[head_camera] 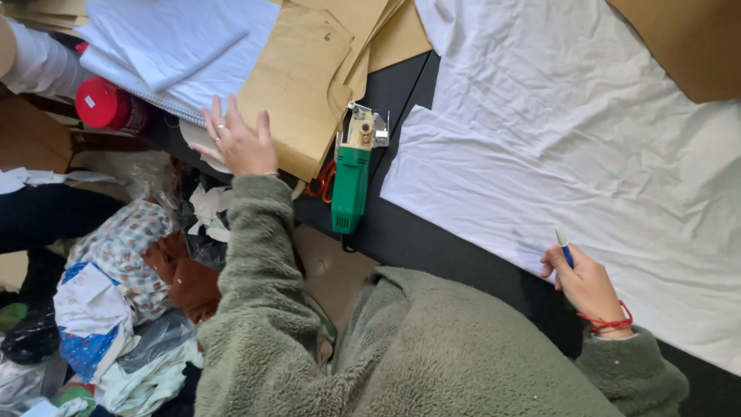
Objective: The person folds a white fabric piece and uses a green electric rotary cutter to trim its edges. They then unfold a larger white fabric sheet, place a brown paper pattern on it, and use a blue pen to trace the pattern's outline. Finally, they use the rotary cutter to cut along the traced lines on the fabric.
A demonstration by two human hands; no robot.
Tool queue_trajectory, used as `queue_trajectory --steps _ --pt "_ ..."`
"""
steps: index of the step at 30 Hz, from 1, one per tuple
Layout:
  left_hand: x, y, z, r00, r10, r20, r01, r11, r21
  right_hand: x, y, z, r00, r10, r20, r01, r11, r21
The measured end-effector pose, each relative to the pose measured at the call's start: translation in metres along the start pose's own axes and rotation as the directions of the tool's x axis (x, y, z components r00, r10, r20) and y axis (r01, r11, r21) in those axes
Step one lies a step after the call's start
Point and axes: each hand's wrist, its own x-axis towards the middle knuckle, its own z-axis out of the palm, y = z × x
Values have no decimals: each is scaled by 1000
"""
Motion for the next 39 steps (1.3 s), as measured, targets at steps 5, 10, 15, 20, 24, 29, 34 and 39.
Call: queue_trajectory --steps 5,10,15,20,24,29,34,39 --pt "53 -10 -33 889 -208 408 169 977 130 0 9 -2 999 24 -23 -25 999 -31" --pt "50 -16 -47 903 -84 420 69 996 51 -12 4 -1 1000 -8 -22 8 1000 -12" --pt "48 -24 -45 901 80 426 -8 986 -168 -11 7 0 999 -9 -33 9 1000 2" --pt "52 39 -111 997 56 -52 -73 881 -467 -14 10 -4 998 -66 -8 67 995 80" --pt "34 127 -152 907 236 -349 -402 731 -551 -3 9 -9 992 -114 -62 127 945 302" --pt "-72 241 -118 771 599 -217 -565 485 -668 -20 -23 -15 970 -119 -213 226 773 593" --pt "-190 290 -67 661 747 -71 -480 347 -806 -26 0 -32 961 -146 -235 277 535 798" --pt "-266 275 8 195 977 90 -418 166 -893 -1 104 -31 931 233 -281 108 560 822"
